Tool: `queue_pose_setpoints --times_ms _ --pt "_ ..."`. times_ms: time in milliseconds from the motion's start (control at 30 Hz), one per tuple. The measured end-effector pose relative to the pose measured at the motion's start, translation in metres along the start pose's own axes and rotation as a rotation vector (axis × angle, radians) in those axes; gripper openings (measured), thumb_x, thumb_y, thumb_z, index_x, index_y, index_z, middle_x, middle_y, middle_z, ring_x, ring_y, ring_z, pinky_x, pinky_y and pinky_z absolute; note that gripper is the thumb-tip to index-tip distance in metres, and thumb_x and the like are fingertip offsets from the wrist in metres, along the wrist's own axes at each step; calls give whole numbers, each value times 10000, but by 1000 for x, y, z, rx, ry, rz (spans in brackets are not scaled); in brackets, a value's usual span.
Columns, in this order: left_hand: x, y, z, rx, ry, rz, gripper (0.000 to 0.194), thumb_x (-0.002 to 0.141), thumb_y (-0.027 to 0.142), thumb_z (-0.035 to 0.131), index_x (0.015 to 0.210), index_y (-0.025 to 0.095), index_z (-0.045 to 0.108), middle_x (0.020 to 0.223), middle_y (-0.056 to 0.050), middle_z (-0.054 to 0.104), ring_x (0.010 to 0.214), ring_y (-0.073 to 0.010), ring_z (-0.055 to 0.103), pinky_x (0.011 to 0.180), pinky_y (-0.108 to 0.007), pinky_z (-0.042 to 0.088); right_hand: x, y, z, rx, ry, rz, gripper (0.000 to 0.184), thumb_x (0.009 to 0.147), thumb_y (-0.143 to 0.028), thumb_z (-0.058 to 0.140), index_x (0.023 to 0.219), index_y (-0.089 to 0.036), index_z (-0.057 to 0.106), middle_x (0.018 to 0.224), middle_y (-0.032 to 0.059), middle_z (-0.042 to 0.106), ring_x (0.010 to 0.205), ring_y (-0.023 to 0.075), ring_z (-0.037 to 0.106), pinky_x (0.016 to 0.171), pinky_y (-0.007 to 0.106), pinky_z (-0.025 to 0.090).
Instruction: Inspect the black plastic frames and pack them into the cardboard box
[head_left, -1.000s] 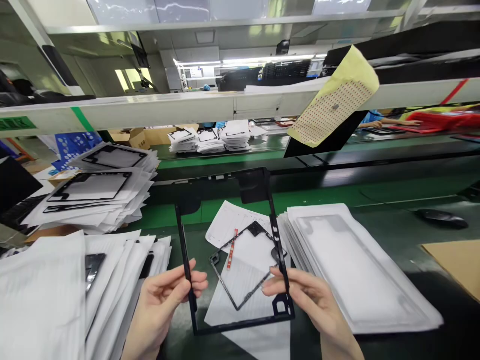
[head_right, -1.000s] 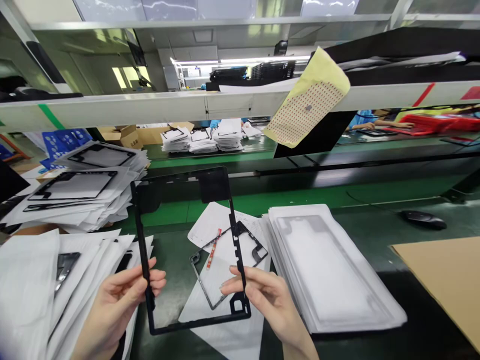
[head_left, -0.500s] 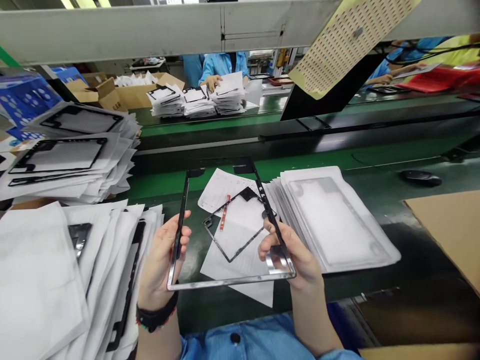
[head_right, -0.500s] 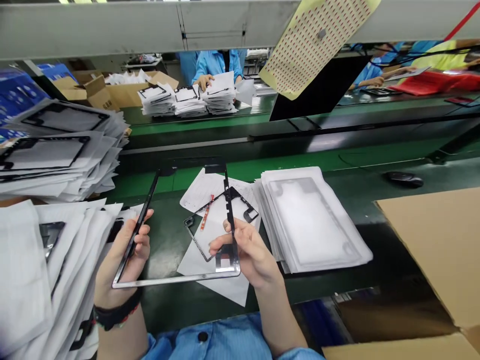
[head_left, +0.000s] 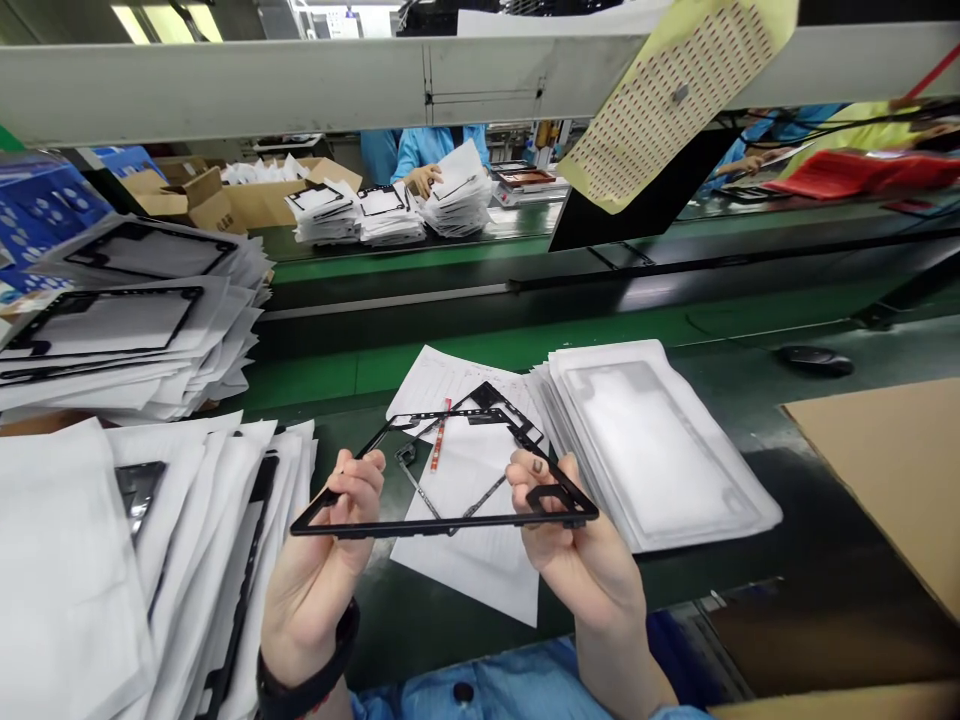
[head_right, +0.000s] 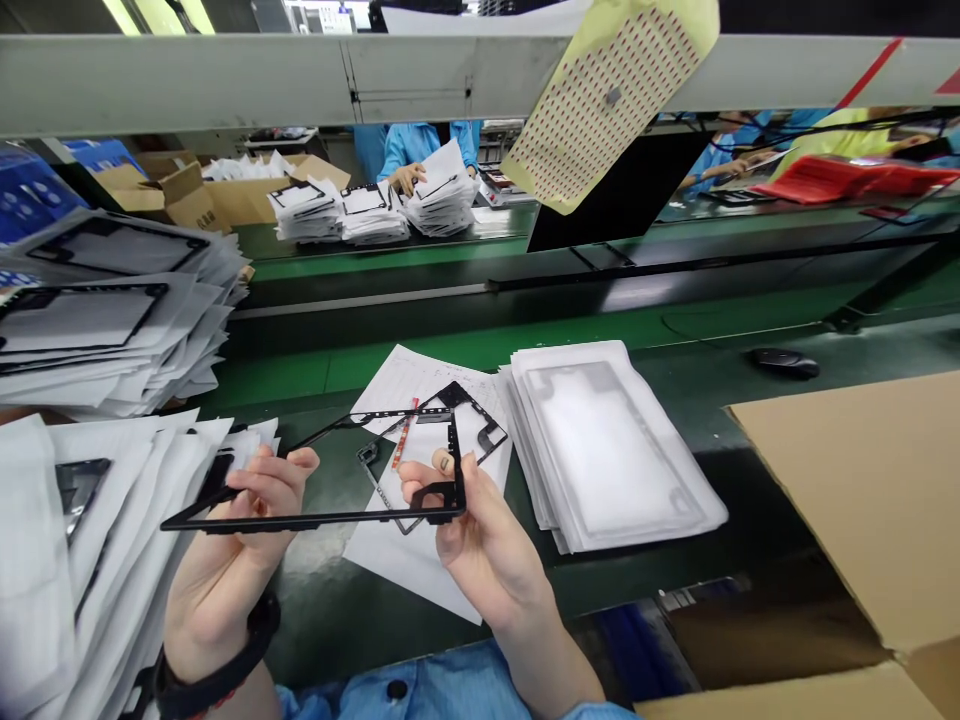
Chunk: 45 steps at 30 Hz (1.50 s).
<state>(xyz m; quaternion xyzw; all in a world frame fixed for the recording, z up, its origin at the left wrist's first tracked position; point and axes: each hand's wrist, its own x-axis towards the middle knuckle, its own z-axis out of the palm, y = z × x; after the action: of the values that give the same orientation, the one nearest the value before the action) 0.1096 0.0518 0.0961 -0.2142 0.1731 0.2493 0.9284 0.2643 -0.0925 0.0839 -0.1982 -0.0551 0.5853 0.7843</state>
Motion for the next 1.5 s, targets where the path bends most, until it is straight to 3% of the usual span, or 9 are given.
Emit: queue_pose_setpoints --times_ms 133,233,333,467,667,1033,1233,1333,1500 --pt "1 -1 0 32 0 20 355 1064 377 172 1178 135 406 666 -8 648 561 -81 703 569 -100 562 -1 0 2 10 -90 -2 191 808 -343 810 821 -194 691 925 17 787 867 64 746 597 -11 511" --pt "5 6 -8 285 -99 29 343 1065 262 198 1130 111 499 588 22 604 471 -72 652 468 -92 518 -3 -3 -1 -89 -164 -60 160 914 -341 705 874 -187 697 886 35 792 807 87 753 657 67 558" --pt "9 15 -21 622 -230 110 195 1000 144 448 1065 121 631 512 63 540 402 -59 577 421 -106 477 -7 -10 -9 -284 -277 -113 176 981 -331 602 951 -185 697 872 57 794 767 119 759 623 123 567" --pt "12 22 -33 978 -375 251 149 882 251 694 1002 172 733 487 73 492 398 -30 490 444 -111 452 -14 -20 -24 -635 -318 -191 209 1011 -317 548 1113 -185 674 924 73 793 807 147 755 764 219 581" --pt "18 31 -42 1301 -585 413 249 917 361 640 1102 243 757 503 18 564 454 -58 498 489 -149 413 -14 -30 -44 -1024 -286 -290 210 1047 -264 451 1116 -221 644 1025 65 780 904 156 739 877 275 560" --pt "16 36 -49 1654 -697 540 282 947 393 588 1137 269 754 602 -36 700 550 -131 594 629 -266 431 -14 -34 -59 -1139 47 -289 309 931 -519 590 912 -232 703 1027 132 765 982 302 723 936 448 567" --pt "16 31 -38 1780 -665 546 310 945 426 569 919 210 790 657 -66 677 667 -175 585 701 -298 422 -5 -42 -78 -1350 -23 -335 297 958 -479 545 984 -257 741 1202 128 718 1171 333 649 1058 509 482" --pt "14 28 -32 1831 -652 518 412 925 512 557 781 194 776 693 -89 648 680 -190 549 660 -300 390 -3 -42 -80 -1306 -3 -332 339 959 -525 515 1003 -275 739 1264 116 689 1209 340 622 1078 531 453" --pt "14 29 -30 1814 -698 516 446 911 572 537 863 200 778 677 -84 609 690 -200 514 640 -305 362 0 -43 -80 -1280 -76 -273 320 926 -540 565 999 -276 728 1332 113 649 1265 343 579 1088 528 431"
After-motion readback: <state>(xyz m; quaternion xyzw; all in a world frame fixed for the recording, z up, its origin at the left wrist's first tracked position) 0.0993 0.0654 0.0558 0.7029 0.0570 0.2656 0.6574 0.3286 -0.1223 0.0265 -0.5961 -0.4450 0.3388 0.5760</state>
